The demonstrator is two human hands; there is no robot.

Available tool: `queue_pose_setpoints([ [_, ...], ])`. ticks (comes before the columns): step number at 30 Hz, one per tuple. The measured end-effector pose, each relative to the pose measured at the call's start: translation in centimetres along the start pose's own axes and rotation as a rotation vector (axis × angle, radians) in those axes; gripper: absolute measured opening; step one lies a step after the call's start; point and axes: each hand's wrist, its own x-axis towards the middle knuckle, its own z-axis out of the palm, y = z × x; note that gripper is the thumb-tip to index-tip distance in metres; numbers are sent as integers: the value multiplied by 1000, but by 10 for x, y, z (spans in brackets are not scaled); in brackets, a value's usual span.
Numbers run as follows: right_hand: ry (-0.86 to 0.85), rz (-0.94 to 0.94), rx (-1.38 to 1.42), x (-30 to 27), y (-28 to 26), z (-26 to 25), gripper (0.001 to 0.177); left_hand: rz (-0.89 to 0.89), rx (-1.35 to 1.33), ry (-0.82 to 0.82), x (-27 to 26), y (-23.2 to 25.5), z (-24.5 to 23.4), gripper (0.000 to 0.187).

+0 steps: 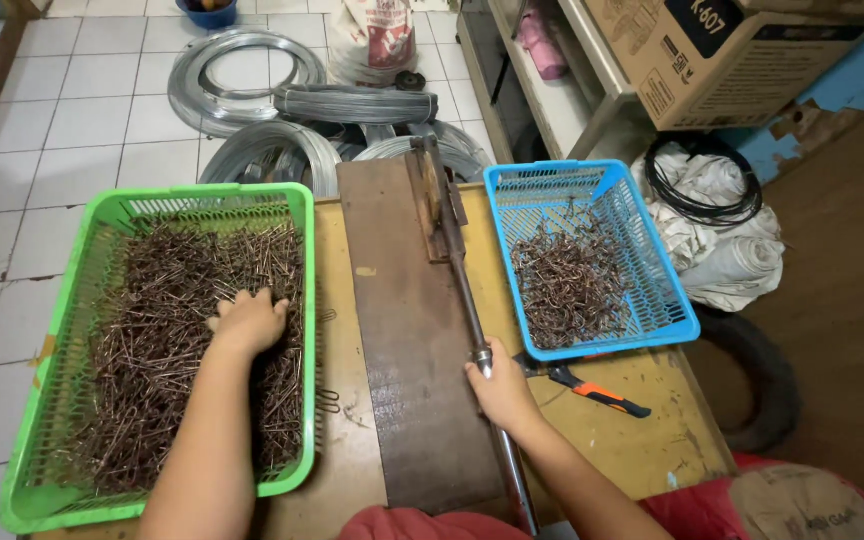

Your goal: Cutting metal wires to length using a manual jig and lever

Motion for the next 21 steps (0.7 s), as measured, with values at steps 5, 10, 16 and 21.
queue_pose_setpoints([
  [5,1,16,1,1,0,1,47,78,-13,77,15,-7,12,50],
  [10,15,32,-10,3,4,3,45,61,-73,44,-49,8,-48,32],
  [16,18,23,21,21,27,12,40,18,-169,77,-100,25,-103,25],
  [21,16,24,41,-2,-5,2,42,55,-530,295,-87,16,-87,22],
])
